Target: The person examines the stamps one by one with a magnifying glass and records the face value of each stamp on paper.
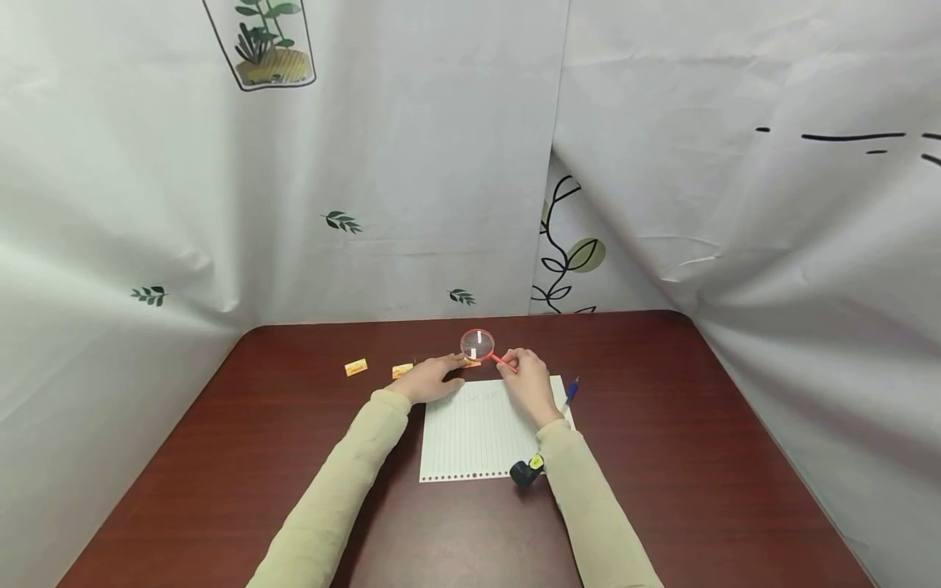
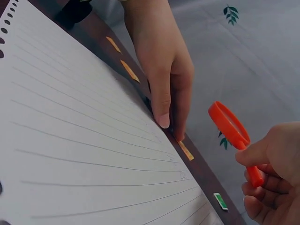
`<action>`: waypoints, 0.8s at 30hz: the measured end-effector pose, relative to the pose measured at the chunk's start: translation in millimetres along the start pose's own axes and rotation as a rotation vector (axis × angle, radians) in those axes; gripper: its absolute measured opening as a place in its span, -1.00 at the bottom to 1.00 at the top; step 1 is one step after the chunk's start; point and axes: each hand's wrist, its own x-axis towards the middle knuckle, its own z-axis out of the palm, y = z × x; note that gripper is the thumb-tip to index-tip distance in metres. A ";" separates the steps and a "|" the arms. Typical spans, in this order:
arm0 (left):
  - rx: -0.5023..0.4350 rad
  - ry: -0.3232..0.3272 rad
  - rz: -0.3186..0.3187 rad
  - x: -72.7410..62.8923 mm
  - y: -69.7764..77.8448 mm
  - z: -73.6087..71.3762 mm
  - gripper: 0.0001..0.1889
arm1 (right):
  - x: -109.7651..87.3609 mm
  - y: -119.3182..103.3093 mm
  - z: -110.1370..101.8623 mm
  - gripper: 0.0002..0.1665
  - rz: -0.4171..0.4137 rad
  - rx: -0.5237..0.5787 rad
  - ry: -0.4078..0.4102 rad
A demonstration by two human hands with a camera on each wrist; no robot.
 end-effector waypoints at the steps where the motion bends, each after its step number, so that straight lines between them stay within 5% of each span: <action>1: -0.001 0.001 0.001 0.0 0.0 0.4 -0.46 | -0.3 0.6 0.5 -0.83 -0.001 -0.005 -0.006; 24: -0.020 0.010 -0.008 2.3 -0.2 1.3 -0.47 | -1.2 9.0 7.9 -0.86 0.008 -0.020 -0.058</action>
